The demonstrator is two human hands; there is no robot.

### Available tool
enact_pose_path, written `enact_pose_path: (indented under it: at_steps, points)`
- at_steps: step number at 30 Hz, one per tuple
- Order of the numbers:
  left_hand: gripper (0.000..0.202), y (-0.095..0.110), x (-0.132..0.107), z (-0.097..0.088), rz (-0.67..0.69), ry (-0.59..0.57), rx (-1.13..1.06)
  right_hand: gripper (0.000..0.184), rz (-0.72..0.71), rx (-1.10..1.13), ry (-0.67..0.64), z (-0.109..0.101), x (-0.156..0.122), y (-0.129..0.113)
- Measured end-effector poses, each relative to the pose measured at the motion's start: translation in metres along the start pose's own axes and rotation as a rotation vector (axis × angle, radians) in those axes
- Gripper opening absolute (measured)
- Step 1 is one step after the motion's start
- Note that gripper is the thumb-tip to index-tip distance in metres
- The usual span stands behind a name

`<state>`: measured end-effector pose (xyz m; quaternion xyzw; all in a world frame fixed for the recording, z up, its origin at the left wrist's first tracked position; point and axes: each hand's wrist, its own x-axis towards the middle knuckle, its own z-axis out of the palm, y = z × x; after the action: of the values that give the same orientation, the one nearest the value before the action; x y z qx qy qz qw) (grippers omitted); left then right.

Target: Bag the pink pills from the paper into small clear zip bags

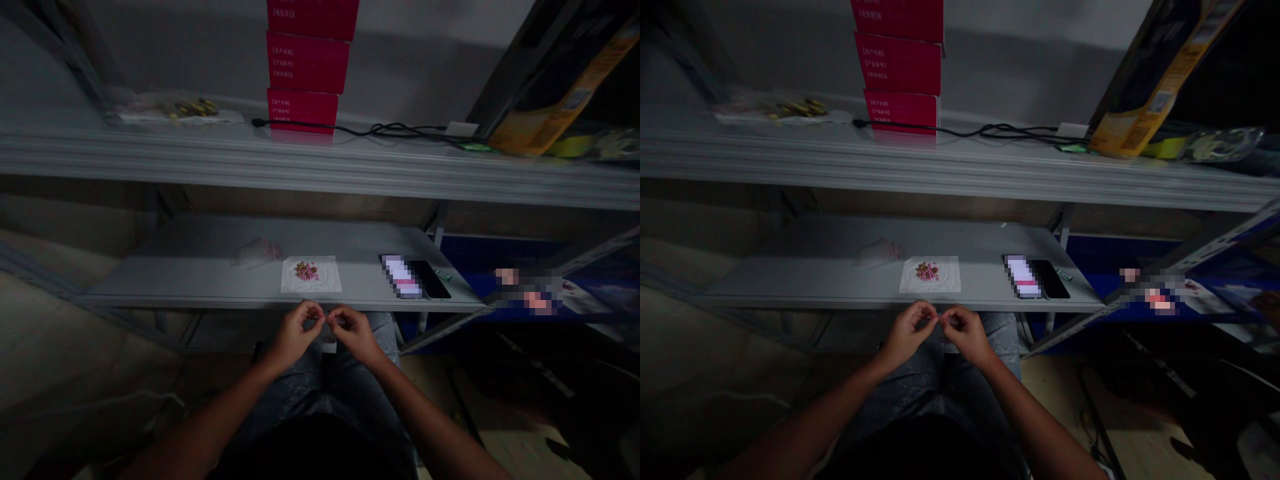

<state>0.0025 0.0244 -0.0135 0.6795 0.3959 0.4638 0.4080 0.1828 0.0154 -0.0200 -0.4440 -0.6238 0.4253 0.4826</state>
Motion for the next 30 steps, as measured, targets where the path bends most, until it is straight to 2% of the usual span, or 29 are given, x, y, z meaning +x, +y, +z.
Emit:
enact_pose_path:
  at_steps: [7,13,18,25,30]
  points:
    - [0.006,0.007,0.008,-0.009,-0.031,0.035,-0.036,0.016,-0.037,-0.118,0.003,-0.012,0.004,-0.007]
    - [0.006,0.002,0.012,-0.019,-0.021,0.078,-0.052,0.010,-0.072,-0.197,0.000,-0.021,0.007,-0.016]
    - [0.007,-0.001,0.014,-0.024,-0.001,0.090,-0.045,0.008,-0.067,-0.200,0.001,-0.024,0.009,-0.019]
    - [0.008,0.009,0.018,-0.028,0.017,0.113,-0.078,0.009,-0.087,-0.179,0.024,-0.023,0.011,-0.029]
    - [0.006,0.013,0.030,-0.038,0.069,0.110,-0.078,0.005,-0.152,-0.154,0.080,-0.032,0.035,-0.042]
